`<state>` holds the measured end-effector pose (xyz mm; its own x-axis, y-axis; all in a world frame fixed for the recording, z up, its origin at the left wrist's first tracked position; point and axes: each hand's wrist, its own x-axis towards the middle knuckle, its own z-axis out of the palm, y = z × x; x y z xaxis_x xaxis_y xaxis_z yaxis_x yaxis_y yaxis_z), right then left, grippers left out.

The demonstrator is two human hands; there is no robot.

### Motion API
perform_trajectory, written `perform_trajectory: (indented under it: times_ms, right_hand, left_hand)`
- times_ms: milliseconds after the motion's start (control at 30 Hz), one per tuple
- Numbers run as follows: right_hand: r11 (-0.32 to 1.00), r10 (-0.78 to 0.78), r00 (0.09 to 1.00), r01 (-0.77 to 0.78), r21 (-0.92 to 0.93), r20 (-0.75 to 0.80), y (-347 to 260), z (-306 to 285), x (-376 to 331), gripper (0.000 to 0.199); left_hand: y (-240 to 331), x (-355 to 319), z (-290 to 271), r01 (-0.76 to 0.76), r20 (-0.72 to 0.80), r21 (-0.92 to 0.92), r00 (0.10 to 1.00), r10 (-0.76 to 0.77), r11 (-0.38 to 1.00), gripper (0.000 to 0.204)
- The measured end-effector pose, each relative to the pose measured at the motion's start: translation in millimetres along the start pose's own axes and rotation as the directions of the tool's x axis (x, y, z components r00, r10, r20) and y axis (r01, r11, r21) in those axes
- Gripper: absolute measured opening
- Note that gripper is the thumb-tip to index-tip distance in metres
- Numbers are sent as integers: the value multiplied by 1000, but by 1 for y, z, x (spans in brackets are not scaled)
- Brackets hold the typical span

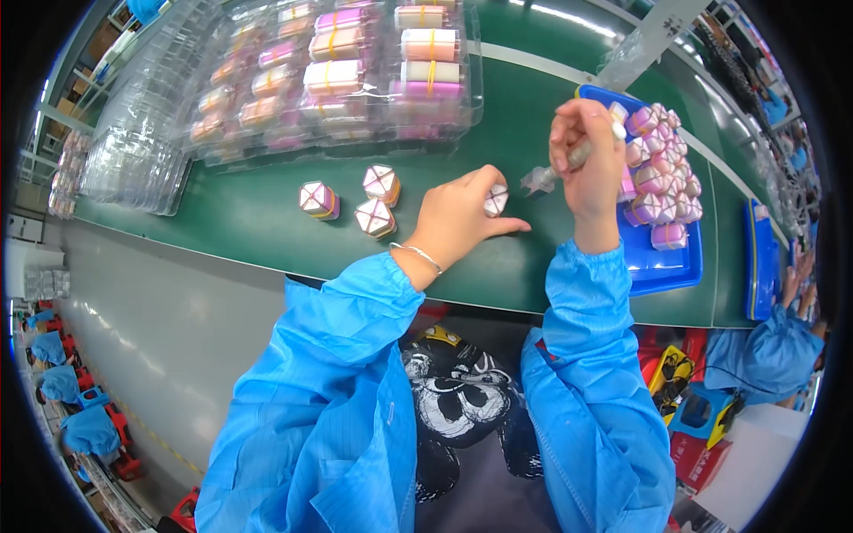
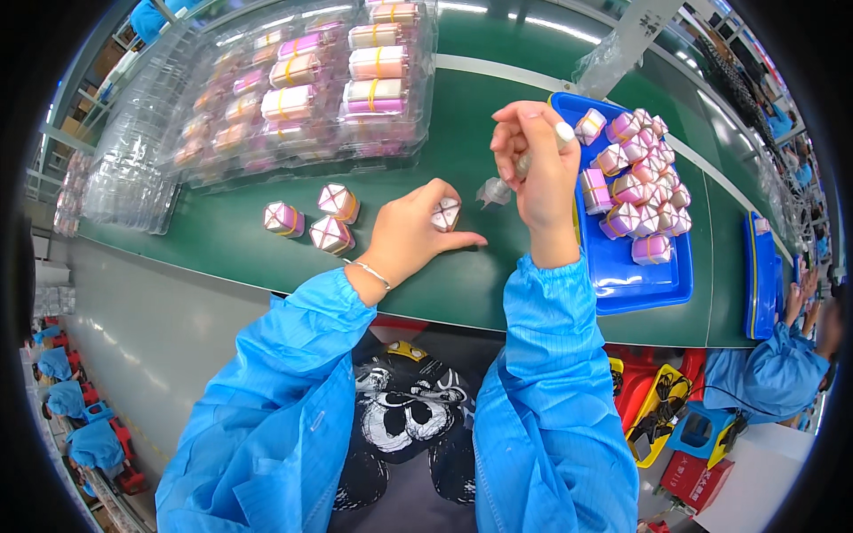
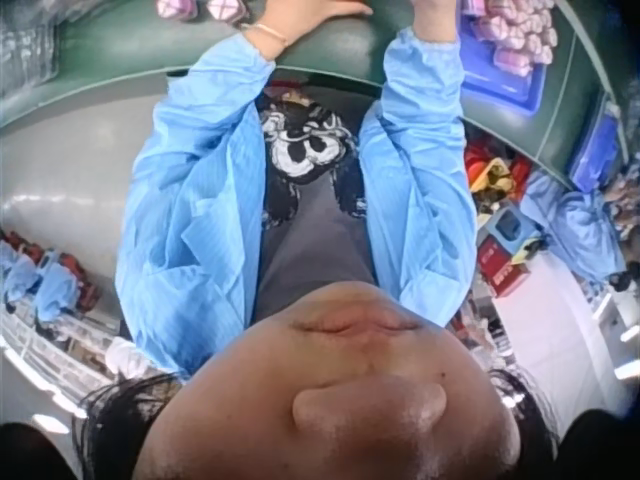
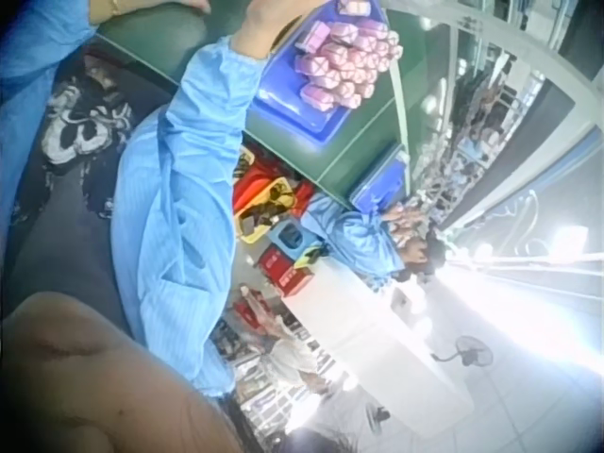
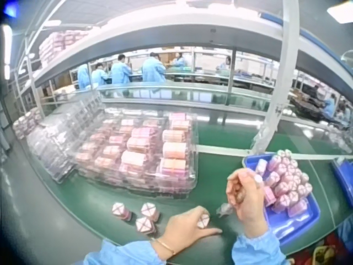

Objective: The worker is applying a substance using an applicator to small triangular blocks and assembling them together on a production line.

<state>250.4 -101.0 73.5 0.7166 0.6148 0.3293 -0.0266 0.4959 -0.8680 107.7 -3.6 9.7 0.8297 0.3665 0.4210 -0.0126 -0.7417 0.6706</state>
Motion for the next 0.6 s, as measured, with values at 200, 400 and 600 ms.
perform_trajectory:
  times_ms: [200,400,600]
  right_hand:
    - [998,23,999,-22,-55,24,7,0,2,25]
    - [998,-9,998,4,-59,-70,3,-8,4,25]
    - [994,-25,1000,23,111,15,-6,2,2,25]
  left_hand:
    - [-5,-1,-4,35,103,-265,995,-8,963,70]
    - [-16,0,-19,160,294,-440,955,-26,884,60]
    - [-8,-6,-15,197,215,-362,969,-125,911,41]
